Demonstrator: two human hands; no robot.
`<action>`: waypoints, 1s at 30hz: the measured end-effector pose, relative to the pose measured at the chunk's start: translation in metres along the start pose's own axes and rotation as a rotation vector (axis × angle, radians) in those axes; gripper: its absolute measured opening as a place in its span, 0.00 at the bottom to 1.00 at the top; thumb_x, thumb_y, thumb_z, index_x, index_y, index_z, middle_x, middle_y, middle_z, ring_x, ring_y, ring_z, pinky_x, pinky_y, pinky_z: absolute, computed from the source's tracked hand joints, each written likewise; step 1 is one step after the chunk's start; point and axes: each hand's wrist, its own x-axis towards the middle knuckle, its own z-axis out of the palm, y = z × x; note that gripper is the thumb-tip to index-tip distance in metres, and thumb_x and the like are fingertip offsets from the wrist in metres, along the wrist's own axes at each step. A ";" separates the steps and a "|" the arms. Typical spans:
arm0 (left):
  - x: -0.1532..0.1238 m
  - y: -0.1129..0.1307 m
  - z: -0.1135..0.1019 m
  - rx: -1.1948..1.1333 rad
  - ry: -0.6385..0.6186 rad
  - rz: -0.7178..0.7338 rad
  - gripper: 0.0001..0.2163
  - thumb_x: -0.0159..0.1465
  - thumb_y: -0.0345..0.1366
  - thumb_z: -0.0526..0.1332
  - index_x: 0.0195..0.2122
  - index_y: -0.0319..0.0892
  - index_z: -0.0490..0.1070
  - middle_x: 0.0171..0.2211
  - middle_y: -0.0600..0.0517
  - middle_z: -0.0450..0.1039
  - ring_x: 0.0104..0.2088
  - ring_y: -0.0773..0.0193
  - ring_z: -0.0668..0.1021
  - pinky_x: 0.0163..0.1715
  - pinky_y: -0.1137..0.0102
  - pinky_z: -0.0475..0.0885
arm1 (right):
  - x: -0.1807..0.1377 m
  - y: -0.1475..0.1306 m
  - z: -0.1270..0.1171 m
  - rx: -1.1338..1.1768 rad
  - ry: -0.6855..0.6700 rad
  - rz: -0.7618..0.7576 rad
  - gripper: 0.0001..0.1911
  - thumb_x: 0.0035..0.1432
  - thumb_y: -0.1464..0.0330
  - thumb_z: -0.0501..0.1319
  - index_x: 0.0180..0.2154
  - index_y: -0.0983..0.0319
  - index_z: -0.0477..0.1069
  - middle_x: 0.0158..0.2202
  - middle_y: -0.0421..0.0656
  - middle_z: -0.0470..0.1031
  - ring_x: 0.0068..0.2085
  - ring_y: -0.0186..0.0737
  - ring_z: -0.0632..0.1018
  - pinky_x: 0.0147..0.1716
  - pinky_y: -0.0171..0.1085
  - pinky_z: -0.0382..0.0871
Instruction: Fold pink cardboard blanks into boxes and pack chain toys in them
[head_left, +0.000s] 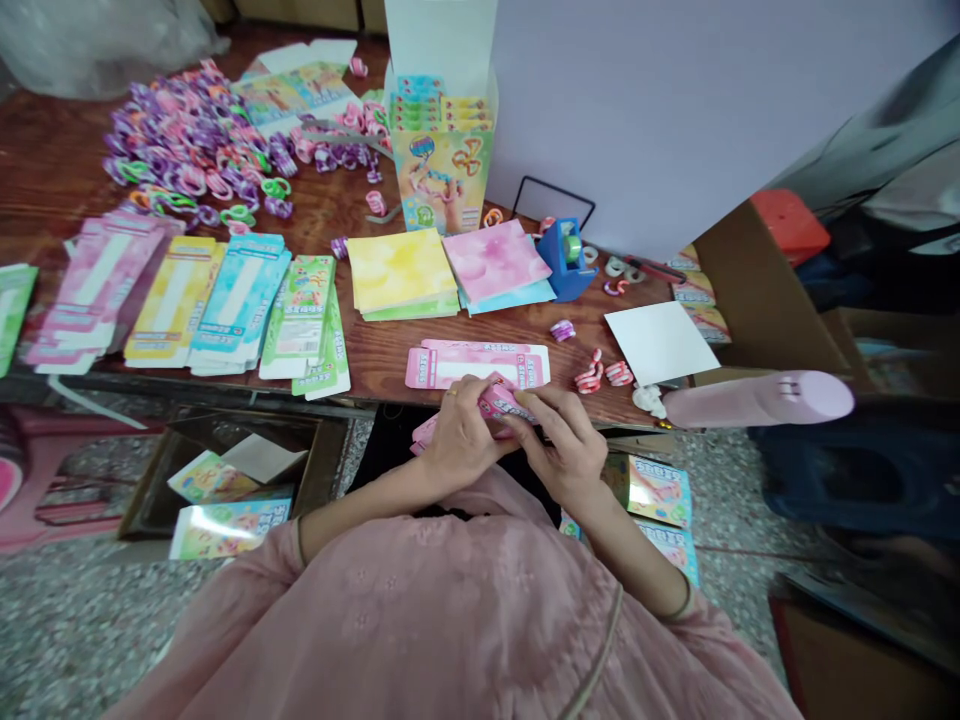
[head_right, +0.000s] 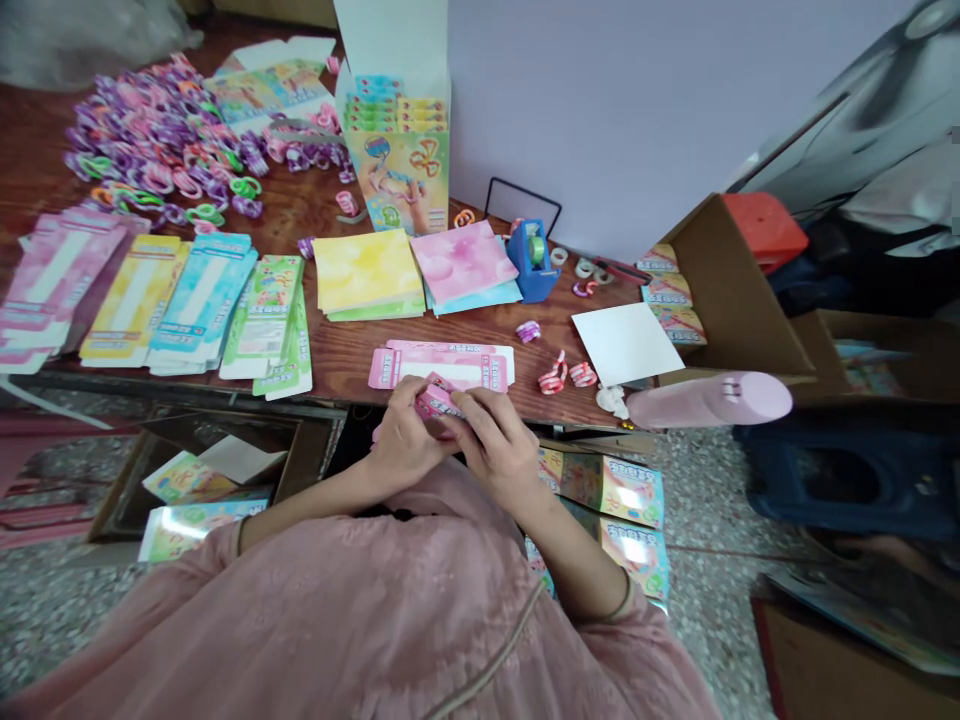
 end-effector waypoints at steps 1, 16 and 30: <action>0.000 0.000 0.000 0.002 -0.012 -0.005 0.39 0.61 0.47 0.73 0.66 0.43 0.52 0.49 0.43 0.74 0.46 0.52 0.81 0.44 0.59 0.77 | 0.000 -0.001 0.001 0.004 0.014 0.018 0.19 0.66 0.73 0.66 0.57 0.53 0.76 0.45 0.46 0.81 0.44 0.42 0.83 0.45 0.40 0.81; -0.015 -0.007 -0.004 -0.037 -0.164 -0.070 0.29 0.51 0.41 0.78 0.52 0.45 0.71 0.47 0.46 0.76 0.46 0.50 0.80 0.45 0.56 0.78 | 0.018 0.002 0.002 0.902 -0.121 0.867 0.17 0.52 0.58 0.77 0.34 0.58 0.73 0.32 0.37 0.74 0.33 0.34 0.74 0.34 0.34 0.70; 0.015 -0.013 -0.020 0.013 0.014 -0.362 0.37 0.46 0.38 0.77 0.55 0.47 0.61 0.49 0.49 0.74 0.48 0.53 0.82 0.48 0.59 0.79 | 0.072 0.116 0.009 0.286 0.131 0.651 0.24 0.64 0.45 0.61 0.33 0.60 0.75 0.29 0.41 0.73 0.33 0.38 0.73 0.39 0.39 0.69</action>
